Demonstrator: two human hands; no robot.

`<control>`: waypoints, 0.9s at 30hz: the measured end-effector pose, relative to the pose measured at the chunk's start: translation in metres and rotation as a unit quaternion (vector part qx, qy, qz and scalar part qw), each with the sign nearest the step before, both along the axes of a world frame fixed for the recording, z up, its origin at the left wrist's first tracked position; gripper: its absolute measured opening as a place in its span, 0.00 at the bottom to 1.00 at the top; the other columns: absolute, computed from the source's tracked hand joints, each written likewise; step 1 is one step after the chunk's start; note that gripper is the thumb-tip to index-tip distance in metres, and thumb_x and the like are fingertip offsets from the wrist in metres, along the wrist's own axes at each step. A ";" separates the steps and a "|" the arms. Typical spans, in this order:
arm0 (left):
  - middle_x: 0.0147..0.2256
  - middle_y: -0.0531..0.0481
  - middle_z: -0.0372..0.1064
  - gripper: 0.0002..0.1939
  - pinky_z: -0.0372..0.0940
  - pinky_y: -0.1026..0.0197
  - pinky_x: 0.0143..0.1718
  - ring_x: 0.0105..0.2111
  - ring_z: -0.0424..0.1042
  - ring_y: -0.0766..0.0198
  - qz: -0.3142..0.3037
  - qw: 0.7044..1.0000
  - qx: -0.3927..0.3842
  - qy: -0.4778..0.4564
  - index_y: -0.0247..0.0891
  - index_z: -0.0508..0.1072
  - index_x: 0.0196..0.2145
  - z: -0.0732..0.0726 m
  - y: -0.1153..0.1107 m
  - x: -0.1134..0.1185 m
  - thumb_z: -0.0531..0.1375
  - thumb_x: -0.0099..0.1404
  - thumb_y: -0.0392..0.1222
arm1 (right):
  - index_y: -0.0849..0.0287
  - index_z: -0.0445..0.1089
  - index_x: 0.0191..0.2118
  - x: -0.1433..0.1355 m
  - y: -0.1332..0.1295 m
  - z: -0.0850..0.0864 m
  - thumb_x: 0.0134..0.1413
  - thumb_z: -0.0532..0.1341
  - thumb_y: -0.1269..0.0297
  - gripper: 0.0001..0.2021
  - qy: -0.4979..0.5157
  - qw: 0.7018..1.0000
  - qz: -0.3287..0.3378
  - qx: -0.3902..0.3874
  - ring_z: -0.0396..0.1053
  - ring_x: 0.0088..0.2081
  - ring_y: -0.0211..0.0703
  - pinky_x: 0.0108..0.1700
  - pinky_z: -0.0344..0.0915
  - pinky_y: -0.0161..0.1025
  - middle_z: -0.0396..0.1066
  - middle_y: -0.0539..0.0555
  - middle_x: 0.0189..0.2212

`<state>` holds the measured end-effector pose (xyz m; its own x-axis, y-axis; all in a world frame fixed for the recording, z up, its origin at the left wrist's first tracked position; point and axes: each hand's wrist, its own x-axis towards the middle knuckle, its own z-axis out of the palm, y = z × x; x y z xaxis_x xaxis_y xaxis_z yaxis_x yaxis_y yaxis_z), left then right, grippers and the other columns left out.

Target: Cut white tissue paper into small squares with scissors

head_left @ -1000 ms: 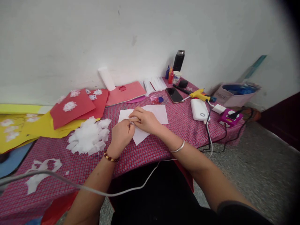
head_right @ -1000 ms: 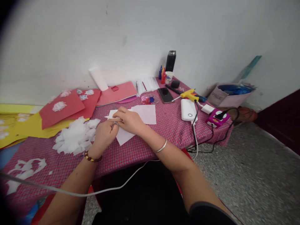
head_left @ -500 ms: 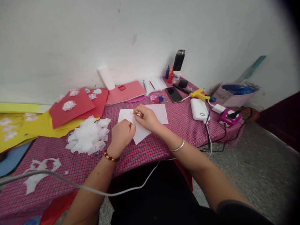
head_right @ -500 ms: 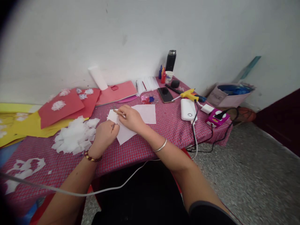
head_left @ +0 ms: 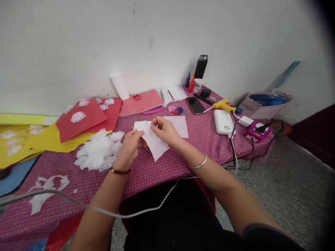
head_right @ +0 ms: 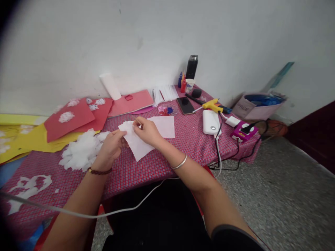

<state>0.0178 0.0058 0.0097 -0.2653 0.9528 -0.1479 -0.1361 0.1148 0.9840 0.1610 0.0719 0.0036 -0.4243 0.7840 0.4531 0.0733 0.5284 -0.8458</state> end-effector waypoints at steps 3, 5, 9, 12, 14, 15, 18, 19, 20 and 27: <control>0.15 0.54 0.67 0.10 0.62 0.63 0.20 0.15 0.65 0.66 0.001 1.000 0.010 -0.010 0.37 0.68 0.21 0.000 -0.001 0.000 0.64 0.48 0.45 | 0.57 0.61 0.30 -0.001 0.005 -0.002 0.52 0.57 0.70 0.03 0.045 0.995 -0.006 -0.093 0.57 0.26 0.35 0.30 0.55 0.34 0.60 0.45 0.24; 0.16 0.53 0.68 0.11 0.64 0.62 0.23 0.16 0.67 0.66 0.007 0.999 0.041 0.031 0.37 0.69 0.20 0.000 -0.004 0.001 0.64 0.50 0.45 | 0.57 0.60 0.30 0.001 0.007 0.000 0.52 0.57 0.69 0.03 0.057 0.990 0.010 -0.130 0.57 0.26 0.35 0.30 0.56 0.34 0.60 0.45 0.24; 0.18 0.52 0.71 0.13 0.63 0.63 0.26 0.21 0.70 0.65 0.021 0.968 0.106 0.229 0.37 0.72 0.19 0.002 -0.011 0.004 0.61 0.57 0.45 | 0.58 0.64 0.37 0.008 0.003 0.008 0.55 0.62 0.56 0.11 0.034 0.994 0.062 -0.089 0.61 0.29 0.36 0.31 0.57 0.35 0.65 0.48 0.29; 0.19 0.52 0.71 0.16 0.59 0.63 0.24 0.21 0.69 0.65 0.015 0.940 0.133 0.314 0.37 0.72 0.19 0.005 -0.015 0.008 0.59 0.61 0.46 | 0.58 0.66 0.40 0.010 -0.001 0.009 0.52 0.65 0.54 0.15 -0.013 0.999 0.027 -0.013 0.59 0.27 0.36 0.30 0.55 0.35 0.64 0.46 0.28; 0.18 0.52 0.70 0.16 0.59 0.63 0.23 0.21 0.68 0.65 0.008 0.934 0.145 0.326 0.37 0.72 0.19 0.005 -0.016 0.010 0.58 0.62 0.45 | 0.58 0.66 0.36 0.009 -0.002 0.008 0.54 0.64 0.58 0.10 -0.033 0.999 -0.002 0.033 0.58 0.26 0.35 0.30 0.53 0.35 0.61 0.45 0.24; 0.18 0.52 0.70 0.16 0.59 0.63 0.24 0.21 0.68 0.65 0.005 0.934 0.147 0.326 0.37 0.72 0.19 0.005 -0.016 0.011 0.58 0.62 0.45 | 0.58 0.66 0.33 0.009 -0.001 0.006 0.56 0.62 0.60 0.07 -0.040 0.998 -0.016 0.053 0.57 0.26 0.35 0.30 0.52 0.35 0.60 0.44 0.23; 0.19 0.52 0.71 0.16 0.61 0.63 0.25 0.22 0.69 0.64 -0.003 0.940 0.143 0.308 0.38 0.72 0.18 0.002 -0.016 0.011 0.58 0.62 0.45 | 0.57 0.64 0.29 0.008 0.003 0.003 0.59 0.59 0.64 0.08 -0.052 0.993 -0.057 0.089 0.57 0.25 0.35 0.30 0.50 0.36 0.58 0.44 0.21; 0.19 0.52 0.71 0.17 0.61 0.63 0.26 0.22 0.69 0.64 -0.006 0.944 0.142 0.298 0.38 0.72 0.18 0.000 -0.015 0.010 0.58 0.62 0.45 | 0.57 0.64 0.29 0.008 0.005 0.003 0.59 0.58 0.64 0.08 -0.053 0.992 -0.071 0.094 0.57 0.25 0.36 0.30 0.50 0.36 0.58 0.45 0.21; 0.19 0.52 0.72 0.17 0.62 0.63 0.26 0.22 0.69 0.64 -0.008 0.948 0.143 0.285 0.38 0.72 0.18 -0.002 -0.015 0.009 0.58 0.62 0.45 | 0.57 0.64 0.28 0.009 0.007 0.002 0.59 0.58 0.64 0.08 -0.052 0.991 -0.082 0.095 0.57 0.25 0.36 0.30 0.50 0.36 0.59 0.45 0.22; 0.21 0.52 0.72 0.07 0.64 0.63 0.27 0.22 0.69 0.65 -0.045 0.985 0.121 0.115 0.36 0.76 0.25 -0.011 -0.011 0.006 0.62 0.55 0.42 | 0.56 0.62 0.29 0.013 0.016 0.001 0.58 0.59 0.63 0.08 0.037 0.996 -0.082 0.027 0.58 0.26 0.36 0.30 0.53 0.36 0.61 0.46 0.23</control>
